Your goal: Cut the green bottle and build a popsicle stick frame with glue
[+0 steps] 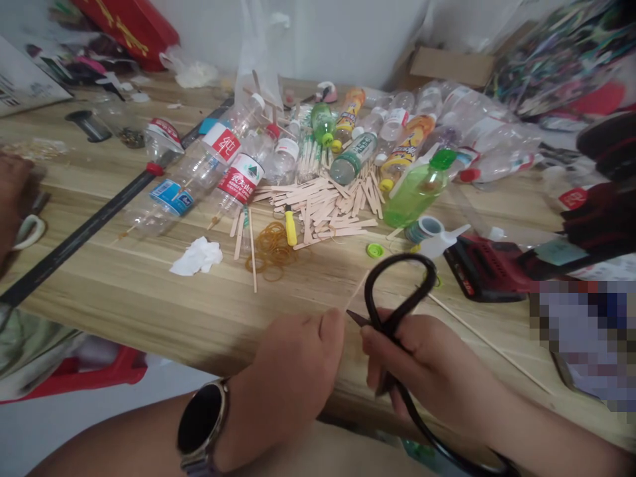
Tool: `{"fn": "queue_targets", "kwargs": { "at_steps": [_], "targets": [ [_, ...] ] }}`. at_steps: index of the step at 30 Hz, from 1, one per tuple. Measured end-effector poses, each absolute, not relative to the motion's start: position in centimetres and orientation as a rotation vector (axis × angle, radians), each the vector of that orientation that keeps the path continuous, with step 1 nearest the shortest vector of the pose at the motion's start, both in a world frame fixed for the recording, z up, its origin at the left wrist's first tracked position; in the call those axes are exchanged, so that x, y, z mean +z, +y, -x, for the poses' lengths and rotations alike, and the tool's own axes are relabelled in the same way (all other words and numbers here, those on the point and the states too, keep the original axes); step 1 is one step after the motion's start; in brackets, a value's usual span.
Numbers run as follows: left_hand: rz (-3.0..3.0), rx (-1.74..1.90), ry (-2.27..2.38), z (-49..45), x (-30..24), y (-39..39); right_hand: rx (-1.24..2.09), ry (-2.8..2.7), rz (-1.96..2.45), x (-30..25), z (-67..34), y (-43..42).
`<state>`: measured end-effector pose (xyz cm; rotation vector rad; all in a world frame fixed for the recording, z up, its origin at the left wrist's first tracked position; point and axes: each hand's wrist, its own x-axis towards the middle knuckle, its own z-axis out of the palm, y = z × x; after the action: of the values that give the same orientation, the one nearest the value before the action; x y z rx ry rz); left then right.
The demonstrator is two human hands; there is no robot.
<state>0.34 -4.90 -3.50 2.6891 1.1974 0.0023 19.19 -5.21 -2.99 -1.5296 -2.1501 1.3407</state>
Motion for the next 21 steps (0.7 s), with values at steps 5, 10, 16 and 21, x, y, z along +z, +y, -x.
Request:
{"fn": "queue_targets", "kwargs": {
  "at_steps": [5,10,16,21],
  "targets": [
    [-2.566,-0.036,1.254,-0.51,-3.18,-4.90,0.789,-2.386,1.480,-3.08,-19.50,-5.32],
    [-2.629,-0.058,1.251,-0.55,-2.87,-4.81,0.738,-2.406,1.471,-2.93,-19.25,-4.97],
    [-2.604,-0.083,1.251,-0.33,-2.95,-4.92,1.091,-2.295,1.517,-2.88,-19.18,-4.95],
    [-2.528,-0.083,1.213,-0.39,-3.01,-4.99,0.697,-2.488,1.435,-2.58,-19.36,-5.15]
  ]
}}
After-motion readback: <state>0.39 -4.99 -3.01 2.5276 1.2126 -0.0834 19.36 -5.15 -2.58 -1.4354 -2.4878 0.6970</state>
